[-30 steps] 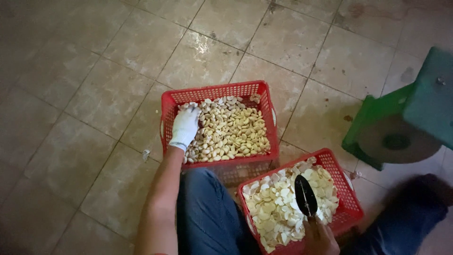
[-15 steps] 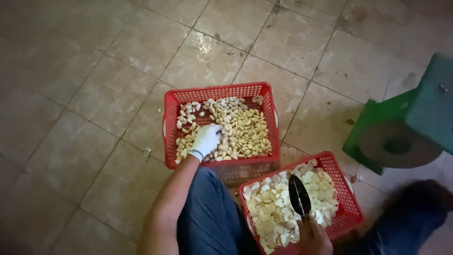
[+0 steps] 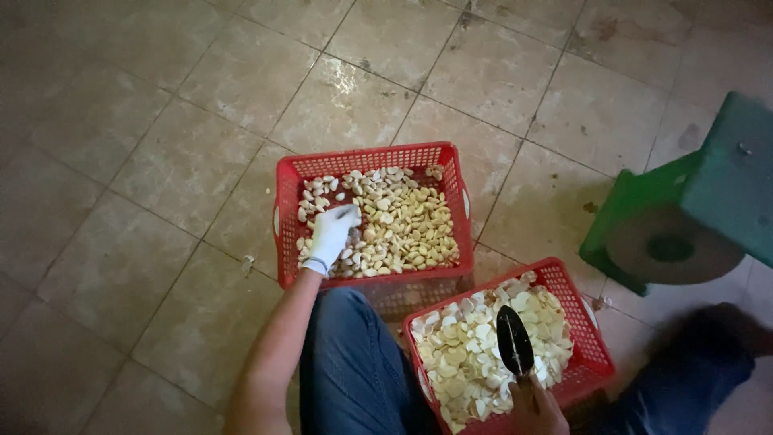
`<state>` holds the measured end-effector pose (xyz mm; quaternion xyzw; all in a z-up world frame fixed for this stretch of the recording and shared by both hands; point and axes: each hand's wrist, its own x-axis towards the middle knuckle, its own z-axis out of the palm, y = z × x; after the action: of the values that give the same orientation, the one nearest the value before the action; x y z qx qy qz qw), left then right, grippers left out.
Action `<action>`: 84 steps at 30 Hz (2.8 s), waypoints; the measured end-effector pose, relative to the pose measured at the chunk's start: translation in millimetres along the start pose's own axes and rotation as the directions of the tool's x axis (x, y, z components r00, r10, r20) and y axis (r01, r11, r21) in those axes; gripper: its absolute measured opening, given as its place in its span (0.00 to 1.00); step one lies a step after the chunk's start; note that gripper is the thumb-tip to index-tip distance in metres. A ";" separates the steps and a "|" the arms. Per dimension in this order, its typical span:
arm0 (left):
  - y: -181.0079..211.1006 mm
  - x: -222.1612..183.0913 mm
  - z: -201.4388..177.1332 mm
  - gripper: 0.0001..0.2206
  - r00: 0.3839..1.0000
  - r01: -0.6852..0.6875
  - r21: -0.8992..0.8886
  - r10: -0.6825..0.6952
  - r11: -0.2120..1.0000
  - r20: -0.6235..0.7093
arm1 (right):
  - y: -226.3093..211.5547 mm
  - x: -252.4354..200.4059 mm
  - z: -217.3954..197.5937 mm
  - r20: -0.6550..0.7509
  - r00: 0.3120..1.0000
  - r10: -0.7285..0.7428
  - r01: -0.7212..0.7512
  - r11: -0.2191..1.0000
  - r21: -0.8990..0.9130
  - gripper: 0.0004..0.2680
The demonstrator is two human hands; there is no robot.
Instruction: A person sitting on the floor uses a handheld slicer to cut garlic cloves into thin slices, collecting them in a red plastic basket.
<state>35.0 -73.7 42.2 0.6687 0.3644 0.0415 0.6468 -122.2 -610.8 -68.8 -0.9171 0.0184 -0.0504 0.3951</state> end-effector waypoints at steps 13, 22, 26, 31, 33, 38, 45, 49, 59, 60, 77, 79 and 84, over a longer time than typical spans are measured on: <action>6.3 -173.6 104.5 0.14 0.916 0.364 -0.680 -0.110 0.637 0.387 | -124.0 -6.3 -46.5 -0.024 0.970 0.240 -0.240 0.971 0.005 0.16; -59.0 -255.9 182.7 0.15 0.762 0.603 -0.577 -0.184 0.552 0.620 | -119.3 -38.7 -81.4 -0.028 0.983 0.180 -0.174 0.973 0.149 0.14; -62.2 -279.1 192.5 0.16 0.681 0.634 -0.418 -0.215 0.651 0.700 | -118.1 -35.7 -104.3 0.036 0.925 0.377 -0.357 0.834 0.421 0.15; -45.9 -314.9 199.2 0.18 0.542 0.662 -0.229 -0.245 0.713 0.804 | -139.4 -19.8 -134.0 -0.004 0.920 0.391 -0.341 0.808 0.481 0.12; -34.8 -327.4 204.5 0.20 0.509 0.630 -0.168 -0.240 0.759 0.827 | -139.7 -14.0 -138.0 0.090 0.955 0.283 -0.285 0.785 0.550 0.13; -39.2 -334.7 210.1 0.20 0.475 0.573 -0.088 -0.243 0.815 0.846 | -137.7 -20.3 -140.4 0.016 0.967 0.253 -0.233 0.859 0.456 0.14; -34.7 -341.8 207.4 0.19 0.429 0.508 0.016 -0.269 0.861 0.862 | -130.0 -30.0 -135.7 0.052 0.976 0.212 -0.213 0.876 0.432 0.14; -38.1 -343.8 207.5 0.18 0.412 0.513 0.024 -0.270 0.858 0.870 | -135.7 -32.1 -143.0 -0.072 0.984 0.164 -0.125 0.915 0.384 0.13; -60.8 -331.0 205.0 0.19 0.500 0.592 -0.065 -0.303 0.803 0.811 | -87.5 -72.4 -203.7 -0.297 0.906 0.302 -0.258 0.950 0.178 0.09; -61.3 -334.1 206.2 0.19 0.480 0.552 -0.022 -0.296 0.833 0.826 | -85.9 -76.1 -204.7 -0.237 0.898 0.371 -0.306 0.912 0.272 0.09; -48.1 -386.9 204.8 0.22 0.294 0.372 0.265 -0.383 0.890 0.876 | -108.0 -73.4 -157.4 0.124 0.837 0.532 -0.535 0.751 0.387 0.15; -47.7 -387.8 201.9 0.24 0.281 0.391 0.269 -0.392 0.880 0.876 | -94.1 -83.5 -152.8 0.101 0.828 0.552 -0.550 0.765 0.334 0.16; -71.7 -360.8 190.8 0.23 0.473 0.734 -0.059 -0.447 0.677 0.759 | -79.6 -95.4 -156.2 -0.218 0.932 0.291 -0.287 0.957 0.054 0.15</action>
<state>-159.3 -435.4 97.6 0.3215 0.2918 -0.3727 0.8201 -234.2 -662.0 88.3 -0.8886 0.1967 -0.0947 0.4033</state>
